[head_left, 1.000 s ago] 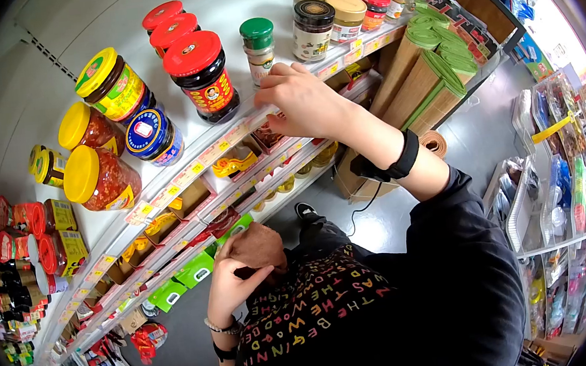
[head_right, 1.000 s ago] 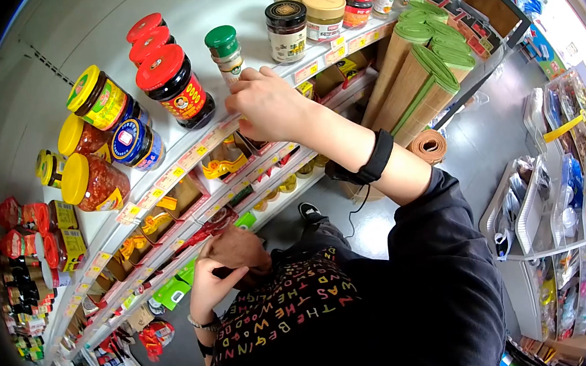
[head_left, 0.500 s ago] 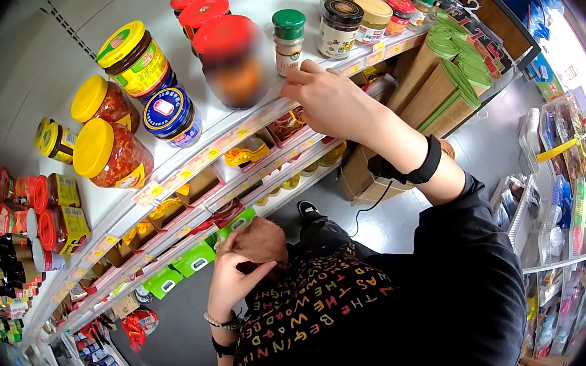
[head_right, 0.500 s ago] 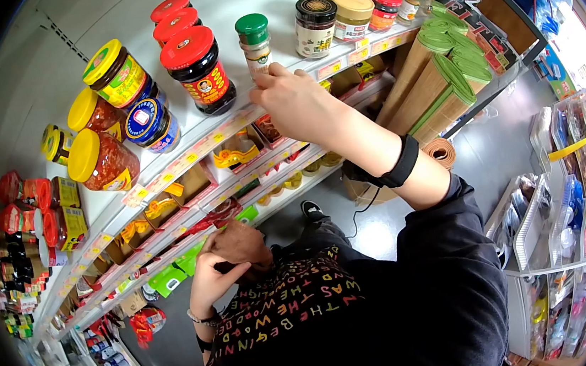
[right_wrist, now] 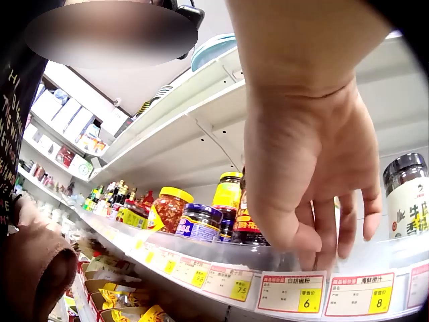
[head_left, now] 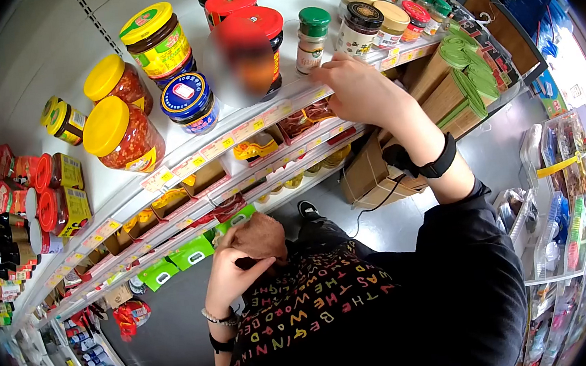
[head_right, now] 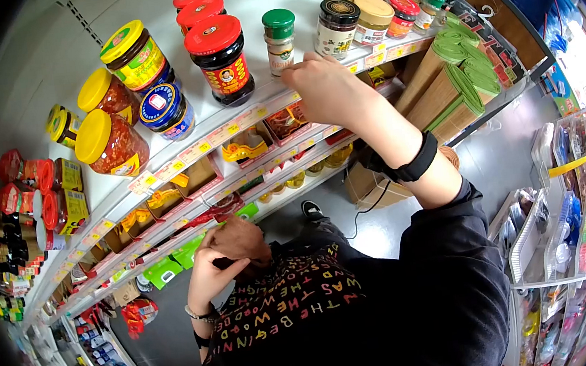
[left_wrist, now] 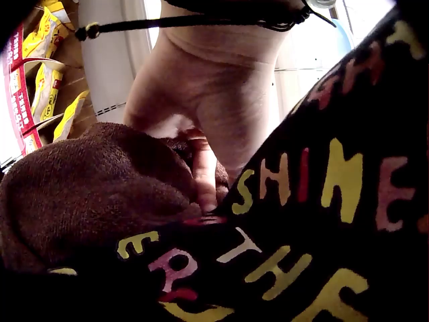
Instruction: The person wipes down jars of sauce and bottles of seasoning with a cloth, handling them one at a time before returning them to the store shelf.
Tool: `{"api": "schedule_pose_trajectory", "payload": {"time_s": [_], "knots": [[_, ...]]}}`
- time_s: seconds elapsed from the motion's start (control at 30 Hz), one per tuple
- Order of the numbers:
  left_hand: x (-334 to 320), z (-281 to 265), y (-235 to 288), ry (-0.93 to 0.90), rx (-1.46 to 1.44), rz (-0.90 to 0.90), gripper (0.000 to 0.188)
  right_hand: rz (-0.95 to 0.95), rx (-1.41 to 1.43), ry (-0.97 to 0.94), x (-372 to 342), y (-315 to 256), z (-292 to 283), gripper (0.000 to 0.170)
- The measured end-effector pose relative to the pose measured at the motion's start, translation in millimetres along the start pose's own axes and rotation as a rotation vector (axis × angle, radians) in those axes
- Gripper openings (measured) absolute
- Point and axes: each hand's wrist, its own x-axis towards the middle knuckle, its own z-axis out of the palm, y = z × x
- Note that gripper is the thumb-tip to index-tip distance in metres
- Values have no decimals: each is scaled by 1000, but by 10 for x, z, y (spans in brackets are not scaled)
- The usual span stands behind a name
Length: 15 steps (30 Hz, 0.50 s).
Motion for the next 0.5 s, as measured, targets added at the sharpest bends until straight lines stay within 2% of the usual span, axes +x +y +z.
{"api": "schedule_pose_trajectory", "payload": {"time_s": [0.33,0.5], "knots": [[5,11,-28,-15,24,0,23,-89,62,126,-71,105,90,38],[2,2,-11,-25,-7,-5,23,-92,-4,165,-60,102,146,30]]}}
